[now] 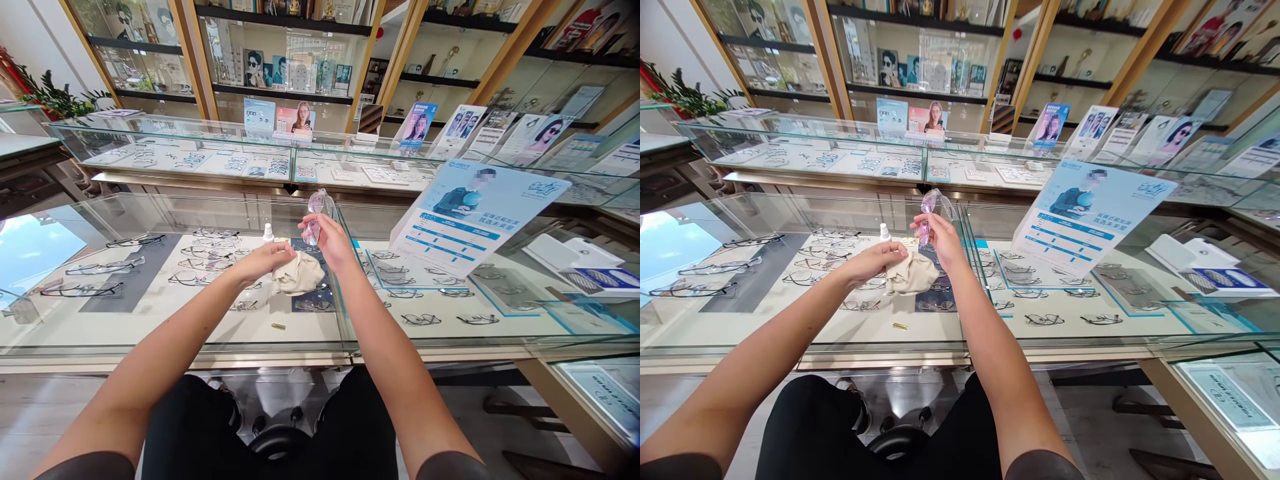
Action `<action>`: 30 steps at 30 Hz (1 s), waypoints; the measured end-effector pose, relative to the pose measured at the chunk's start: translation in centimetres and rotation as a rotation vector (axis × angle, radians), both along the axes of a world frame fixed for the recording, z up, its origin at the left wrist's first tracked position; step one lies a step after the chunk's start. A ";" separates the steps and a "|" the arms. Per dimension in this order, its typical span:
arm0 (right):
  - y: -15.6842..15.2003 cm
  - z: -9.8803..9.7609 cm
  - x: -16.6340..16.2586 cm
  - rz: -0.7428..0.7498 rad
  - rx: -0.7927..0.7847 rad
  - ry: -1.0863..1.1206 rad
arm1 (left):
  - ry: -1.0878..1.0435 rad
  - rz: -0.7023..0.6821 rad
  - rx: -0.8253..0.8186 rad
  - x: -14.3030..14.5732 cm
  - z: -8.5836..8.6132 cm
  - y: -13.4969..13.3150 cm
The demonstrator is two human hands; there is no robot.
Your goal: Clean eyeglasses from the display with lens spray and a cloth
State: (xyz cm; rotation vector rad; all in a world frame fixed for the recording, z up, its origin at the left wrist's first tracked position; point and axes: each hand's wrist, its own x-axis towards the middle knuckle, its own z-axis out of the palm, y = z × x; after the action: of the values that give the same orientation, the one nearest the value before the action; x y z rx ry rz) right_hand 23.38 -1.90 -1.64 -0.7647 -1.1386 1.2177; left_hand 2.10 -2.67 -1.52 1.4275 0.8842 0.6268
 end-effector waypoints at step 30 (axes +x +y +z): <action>-1.3 0.7 -0.8 0.092 0.056 -0.114 | -0.423 0.260 0.062 1.1 0.0 -0.1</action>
State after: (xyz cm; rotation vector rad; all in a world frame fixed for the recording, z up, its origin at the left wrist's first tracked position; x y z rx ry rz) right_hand 22.62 -3.15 -0.90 -0.7542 -1.3078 1.2256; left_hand 3.15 -2.81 -1.53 1.1788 0.7186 1.1142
